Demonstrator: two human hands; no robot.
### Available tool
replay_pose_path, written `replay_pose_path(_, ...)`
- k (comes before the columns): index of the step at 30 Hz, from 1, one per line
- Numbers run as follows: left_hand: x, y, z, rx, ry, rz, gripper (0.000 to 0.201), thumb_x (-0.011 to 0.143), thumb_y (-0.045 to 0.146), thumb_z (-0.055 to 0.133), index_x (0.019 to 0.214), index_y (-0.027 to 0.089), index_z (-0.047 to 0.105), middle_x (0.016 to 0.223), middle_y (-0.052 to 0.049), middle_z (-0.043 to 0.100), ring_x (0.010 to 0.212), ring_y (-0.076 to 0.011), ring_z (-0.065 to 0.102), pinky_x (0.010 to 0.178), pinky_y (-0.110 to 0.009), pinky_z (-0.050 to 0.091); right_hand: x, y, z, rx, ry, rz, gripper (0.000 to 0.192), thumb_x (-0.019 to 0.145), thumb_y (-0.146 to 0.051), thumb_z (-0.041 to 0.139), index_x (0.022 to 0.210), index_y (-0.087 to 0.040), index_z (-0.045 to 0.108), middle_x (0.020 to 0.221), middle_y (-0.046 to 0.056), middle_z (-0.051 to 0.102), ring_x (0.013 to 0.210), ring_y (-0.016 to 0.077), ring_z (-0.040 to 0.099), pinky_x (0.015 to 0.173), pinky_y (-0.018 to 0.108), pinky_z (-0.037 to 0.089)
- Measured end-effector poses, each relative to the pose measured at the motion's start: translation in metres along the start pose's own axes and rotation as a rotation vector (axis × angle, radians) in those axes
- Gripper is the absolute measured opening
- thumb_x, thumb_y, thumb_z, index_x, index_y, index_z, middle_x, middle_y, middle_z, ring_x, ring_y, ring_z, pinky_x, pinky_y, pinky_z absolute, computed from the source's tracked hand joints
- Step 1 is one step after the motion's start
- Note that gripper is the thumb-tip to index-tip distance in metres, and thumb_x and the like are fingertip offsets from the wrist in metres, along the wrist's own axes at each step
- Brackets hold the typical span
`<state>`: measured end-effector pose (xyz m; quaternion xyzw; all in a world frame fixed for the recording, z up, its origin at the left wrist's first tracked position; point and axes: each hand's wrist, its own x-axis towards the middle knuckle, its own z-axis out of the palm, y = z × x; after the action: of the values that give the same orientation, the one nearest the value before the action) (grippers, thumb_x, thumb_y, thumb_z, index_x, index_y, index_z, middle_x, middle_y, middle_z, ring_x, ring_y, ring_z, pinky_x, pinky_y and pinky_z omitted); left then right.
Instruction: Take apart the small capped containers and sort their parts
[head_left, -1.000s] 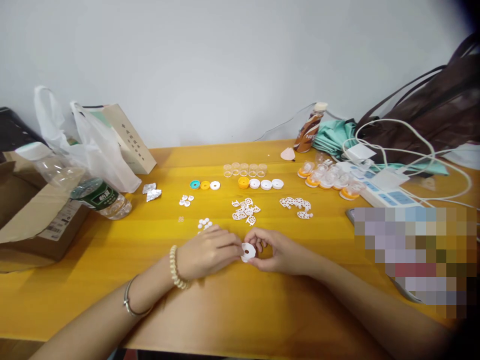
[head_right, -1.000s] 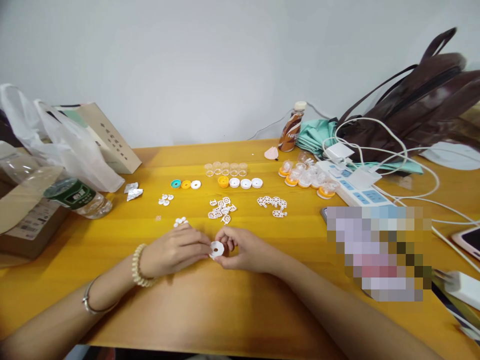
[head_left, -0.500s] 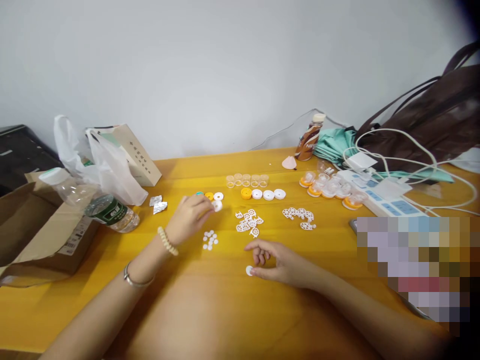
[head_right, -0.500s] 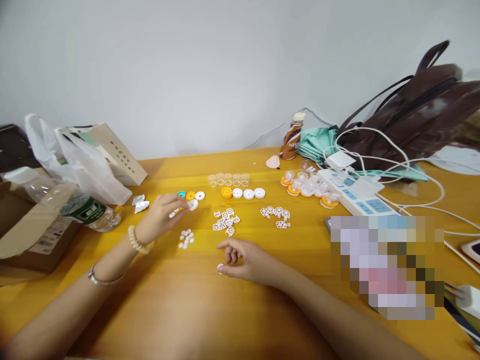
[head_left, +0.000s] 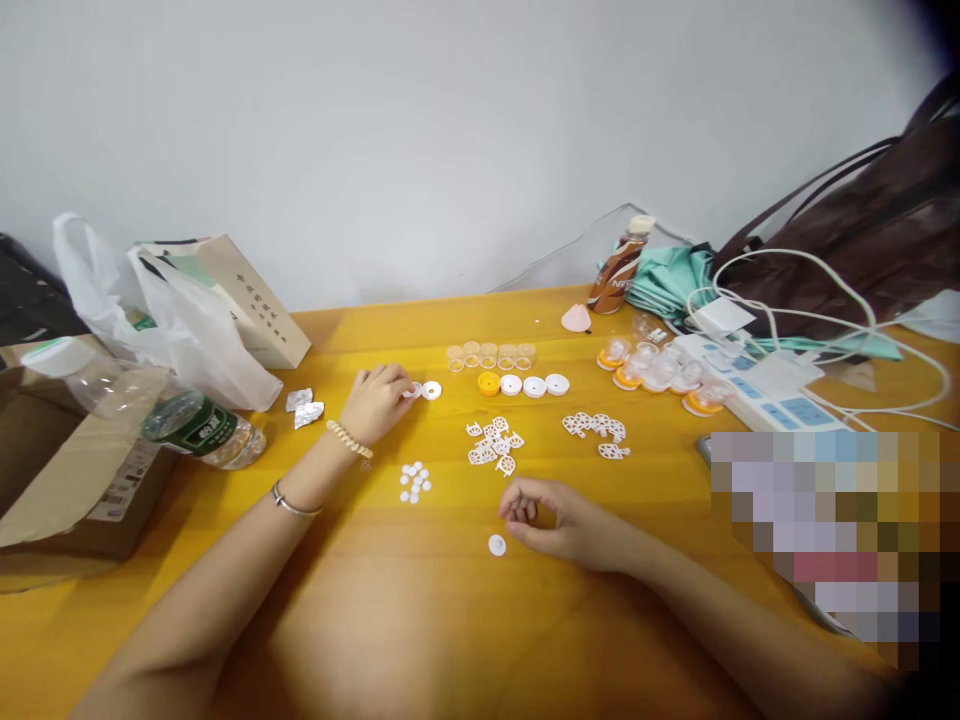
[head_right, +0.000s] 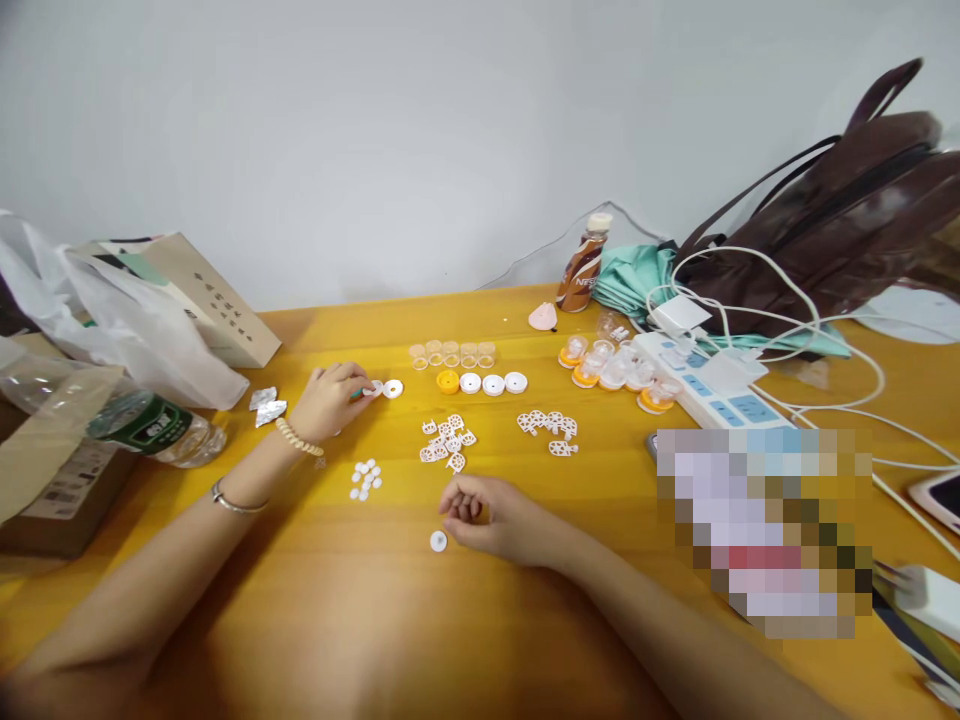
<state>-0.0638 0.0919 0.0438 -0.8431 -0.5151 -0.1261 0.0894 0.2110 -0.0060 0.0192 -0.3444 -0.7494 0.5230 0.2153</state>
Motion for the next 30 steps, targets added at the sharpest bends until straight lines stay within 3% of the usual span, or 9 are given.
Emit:
replay_pose_path(4, -0.029, 0.046, -0.018, -0.217, 0.056, 0.167, 0.031, 0.088, 0.028, 0.049, 0.118, 0.017, 0.052, 0.108, -0.010, 0.058, 0.098, -0.0210, 0.053, 0.082, -0.035, 0.041, -0.004, -0.006, -0.004, 0.017, 0.065, -0.112, 0.017, 0.086, -0.029, 0.049, 0.077, -0.016, 0.056, 0.069, 0.001, 0.056, 0.063, 0.0108, 0.050, 0.060, 0.024, 0.043)
replay_pose_path(7, -0.058, 0.090, -0.025, -0.358, -0.059, 0.343, 0.032, 0.090, 0.029, 0.046, 0.120, 0.017, 0.050, 0.106, -0.008, 0.059, 0.092, -0.0195, 0.055, 0.080, -0.035, 0.045, -0.007, -0.013, -0.017, -0.058, 0.208, -0.201, 0.017, 0.087, -0.028, 0.048, 0.075, -0.018, 0.055, 0.069, 0.001, 0.057, 0.064, 0.0116, 0.053, 0.062, 0.024, 0.044)
replay_pose_path(12, -0.086, 0.122, -0.005, -0.412, -0.107, 0.470, 0.023, 0.091, 0.026, 0.045, 0.109, 0.016, 0.056, 0.091, -0.006, 0.060, 0.079, -0.0171, 0.055, 0.071, -0.031, 0.050, -0.017, -0.013, -0.074, -0.526, 0.683, -0.120, 0.013, 0.085, -0.029, 0.050, 0.085, -0.019, 0.057, 0.079, 0.005, 0.062, 0.072, 0.0167, 0.057, 0.069, 0.028, 0.044)
replay_pose_path(14, -0.089, 0.123, 0.004, -0.438, -0.062, 0.462, 0.020, 0.091, 0.020, 0.043, 0.105, 0.016, 0.057, 0.087, -0.006, 0.060, 0.077, -0.0156, 0.055, 0.068, -0.028, 0.050, -0.026, -0.004, -0.103, -0.821, 0.923, 0.010, 0.019, 0.085, -0.031, 0.049, 0.093, -0.016, 0.059, 0.089, 0.010, 0.064, 0.082, 0.0217, 0.057, 0.077, 0.033, 0.042)
replay_pose_path(17, -0.090, 0.123, 0.009, -0.479, -0.002, 0.458, 0.018, 0.091, 0.017, 0.043, 0.100, 0.016, 0.057, 0.083, -0.005, 0.060, 0.074, -0.0140, 0.055, 0.065, -0.025, 0.049, -0.043, 0.019, -0.139, -1.205, 1.039, 0.357, 0.039, 0.085, -0.034, 0.047, 0.110, -0.005, 0.054, 0.104, 0.023, 0.060, 0.101, 0.0326, 0.053, 0.086, 0.039, 0.036)
replay_pose_path(22, -0.089, 0.121, 0.004, -0.441, 0.105, 0.466, 0.017, 0.088, 0.011, 0.045, 0.096, 0.018, 0.059, 0.079, -0.003, 0.064, 0.065, -0.0145, 0.055, 0.060, -0.028, 0.045, -0.058, 0.053, -0.160, -1.247, 0.857, 0.741, 0.056, 0.088, -0.042, 0.037, 0.124, 0.000, 0.041, 0.113, 0.026, 0.057, 0.103, 0.0357, 0.053, 0.081, 0.037, 0.038)
replay_pose_path(26, -0.072, 0.091, -0.005, -0.393, 0.181, 0.369, 0.018, 0.090, 0.014, 0.044, 0.096, 0.017, 0.060, 0.085, -0.005, 0.066, 0.071, -0.0155, 0.058, 0.063, -0.029, 0.045, -0.056, 0.057, -0.161, -1.199, 0.789, 0.825, 0.048, 0.089, -0.042, 0.032, 0.123, -0.011, 0.042, 0.113, 0.020, 0.059, 0.098, 0.0340, 0.057, 0.072, 0.036, 0.040)
replay_pose_path(28, -0.060, 0.067, -0.012, -0.362, 0.158, 0.269, 0.016, 0.090, 0.017, 0.045, 0.091, 0.017, 0.061, 0.086, -0.006, 0.066, 0.076, -0.0159, 0.060, 0.068, -0.028, 0.047, -0.054, 0.055, -0.161, -1.196, 0.798, 0.818, 0.042, 0.088, -0.038, 0.035, 0.122, -0.014, 0.044, 0.115, 0.018, 0.059, 0.097, 0.0322, 0.059, 0.073, 0.035, 0.041)
replay_pose_path(30, -0.050, 0.043, -0.019, -0.334, 0.006, 0.149, 0.014, 0.087, 0.016, 0.049, 0.087, 0.016, 0.063, 0.085, -0.005, 0.066, 0.075, -0.0140, 0.061, 0.069, -0.025, 0.047, -0.054, 0.053, -0.161, -1.173, 0.823, 0.814, 0.038, 0.087, -0.035, 0.038, 0.119, -0.016, 0.045, 0.113, 0.015, 0.061, 0.095, 0.0303, 0.060, 0.072, 0.034, 0.042)
